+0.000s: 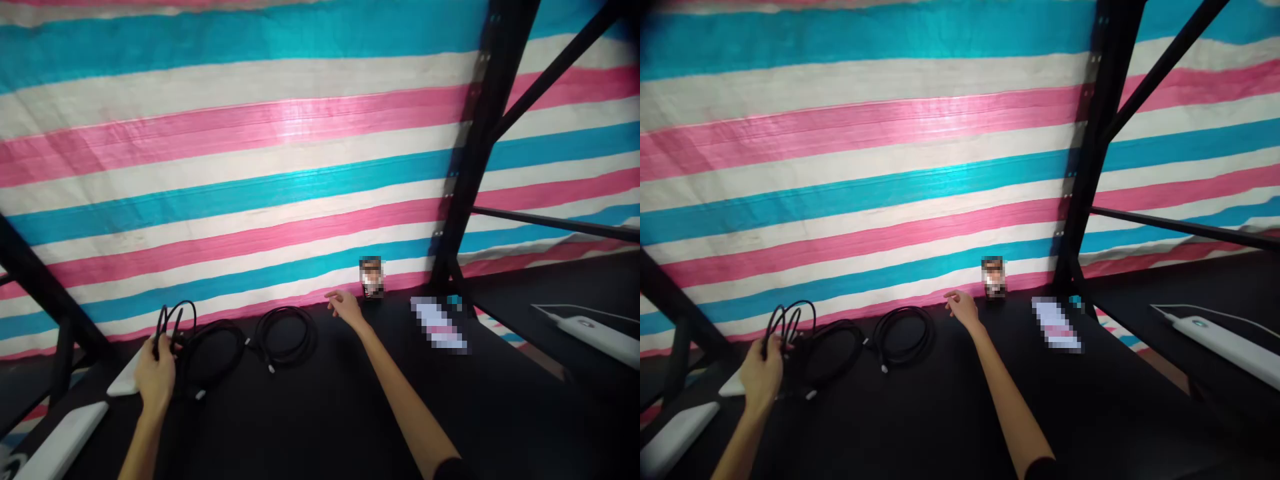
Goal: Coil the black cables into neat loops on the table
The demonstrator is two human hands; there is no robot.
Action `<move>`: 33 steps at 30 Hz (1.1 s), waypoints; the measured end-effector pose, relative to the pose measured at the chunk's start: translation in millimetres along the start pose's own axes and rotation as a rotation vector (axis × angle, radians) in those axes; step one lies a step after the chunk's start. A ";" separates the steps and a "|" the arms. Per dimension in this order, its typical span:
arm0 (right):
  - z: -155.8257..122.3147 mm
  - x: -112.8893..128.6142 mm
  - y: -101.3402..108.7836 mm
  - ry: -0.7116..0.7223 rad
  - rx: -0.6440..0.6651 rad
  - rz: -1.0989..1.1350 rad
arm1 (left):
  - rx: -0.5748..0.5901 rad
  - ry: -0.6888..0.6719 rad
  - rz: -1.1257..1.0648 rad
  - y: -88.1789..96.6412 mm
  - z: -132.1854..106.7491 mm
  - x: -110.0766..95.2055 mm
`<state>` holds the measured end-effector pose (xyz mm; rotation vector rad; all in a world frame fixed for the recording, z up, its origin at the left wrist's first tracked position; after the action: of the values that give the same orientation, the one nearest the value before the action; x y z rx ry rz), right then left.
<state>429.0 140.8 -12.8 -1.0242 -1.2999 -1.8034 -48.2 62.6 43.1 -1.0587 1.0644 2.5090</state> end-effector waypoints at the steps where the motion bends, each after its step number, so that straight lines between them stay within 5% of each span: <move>1: -0.5 3.8 -2.3 0.010 0.015 0.001 | 0.090 -0.020 -0.007 -8.1 5.7 -3.5; 3: -2.5 11.3 -7.2 0.030 0.044 0.004 | 0.211 -0.055 -0.017 -18.3 16.1 -11.5; 5: -5.1 18.7 -12.3 0.058 0.080 0.004 | 0.208 -0.065 -0.019 -16.5 25.4 -18.6; 13: -11.7 55.1 -19.5 0.211 0.163 0.080 | -0.448 0.018 -0.092 66.9 23.3 -35.4; 17: -23.5 86.6 -26.2 0.279 0.195 0.155 | -0.537 -0.068 -0.202 94.0 -0.2 -67.6; 21: -48.2 120.9 -45.2 0.353 0.212 0.287 | -0.337 -0.156 -0.508 87.0 -34.9 -116.0; 26: -77.3 142.4 -77.1 0.361 0.318 0.410 | -0.038 -0.009 -1.050 42.6 -62.7 -156.0; 30: -77.7 146.3 -74.9 0.278 0.348 0.516 | 0.267 0.090 -1.149 6.1 -62.9 -175.4; 33: -73.3 142.3 -76.7 0.130 0.445 0.640 | 0.397 0.124 -1.162 -2.9 -57.5 -181.8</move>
<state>282.3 80.0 66.5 -0.9130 -1.0619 -1.0237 114.3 38.3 139.9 -1.2058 0.6121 1.2715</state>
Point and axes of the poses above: each hand's wrist, its own z-axis towards the middle knuckle, its own y-axis out of the back of the hand, x = y × z, the point moved 9 cm from there along z, towards the middle knuckle, and after that the axes turned 3 degrees about z, right-handed, at the moved point
